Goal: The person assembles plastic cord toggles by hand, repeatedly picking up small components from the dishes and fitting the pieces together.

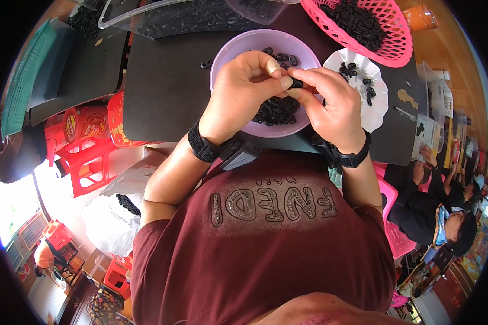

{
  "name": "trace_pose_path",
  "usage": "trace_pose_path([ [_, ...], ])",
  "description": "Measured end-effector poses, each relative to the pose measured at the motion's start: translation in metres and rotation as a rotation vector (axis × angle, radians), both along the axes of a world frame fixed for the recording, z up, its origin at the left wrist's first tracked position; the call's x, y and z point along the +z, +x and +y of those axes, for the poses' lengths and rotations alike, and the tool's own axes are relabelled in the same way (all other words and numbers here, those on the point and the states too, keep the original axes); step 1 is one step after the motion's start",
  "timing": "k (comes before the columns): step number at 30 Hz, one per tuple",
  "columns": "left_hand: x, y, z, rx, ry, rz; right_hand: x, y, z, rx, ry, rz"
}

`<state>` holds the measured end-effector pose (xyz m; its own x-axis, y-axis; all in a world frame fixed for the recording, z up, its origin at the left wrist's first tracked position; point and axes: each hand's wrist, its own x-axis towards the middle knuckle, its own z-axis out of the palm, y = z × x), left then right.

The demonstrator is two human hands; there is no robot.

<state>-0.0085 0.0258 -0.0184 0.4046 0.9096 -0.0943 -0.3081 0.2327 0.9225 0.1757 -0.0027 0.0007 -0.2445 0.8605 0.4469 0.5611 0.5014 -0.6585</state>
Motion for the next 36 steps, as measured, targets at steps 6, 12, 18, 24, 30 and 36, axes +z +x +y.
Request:
trace_pose_path([
  [6, -0.006, -0.001, -0.001, -0.003, -0.008, 0.034, -0.006, -0.001, 0.0, -0.004, 0.071, 0.016],
  [12, 0.006, -0.004, -0.001, 0.03, 0.035, -0.043, 0.009, 0.011, 0.004, -0.055, -0.031, 0.027],
  [18, 0.083, -0.02, -0.017, 0.169, 0.538, -0.135, 0.032, 0.076, 0.035, -0.37, 0.08, 0.036],
  [24, 0.089, -0.037, -0.009, 0.079, 0.839, -0.026, 0.035, 0.081, 0.052, -0.571, -0.001, -0.075],
  [30, 0.094, -0.036, -0.028, 0.073, 0.817, -0.047, 0.036, 0.078, 0.047, -0.653, -0.003, -0.269],
  [36, 0.104, -0.046, -0.051, 0.102, 0.809, -0.058, 0.036, 0.053, 0.045, -0.39, 0.116, -0.189],
])
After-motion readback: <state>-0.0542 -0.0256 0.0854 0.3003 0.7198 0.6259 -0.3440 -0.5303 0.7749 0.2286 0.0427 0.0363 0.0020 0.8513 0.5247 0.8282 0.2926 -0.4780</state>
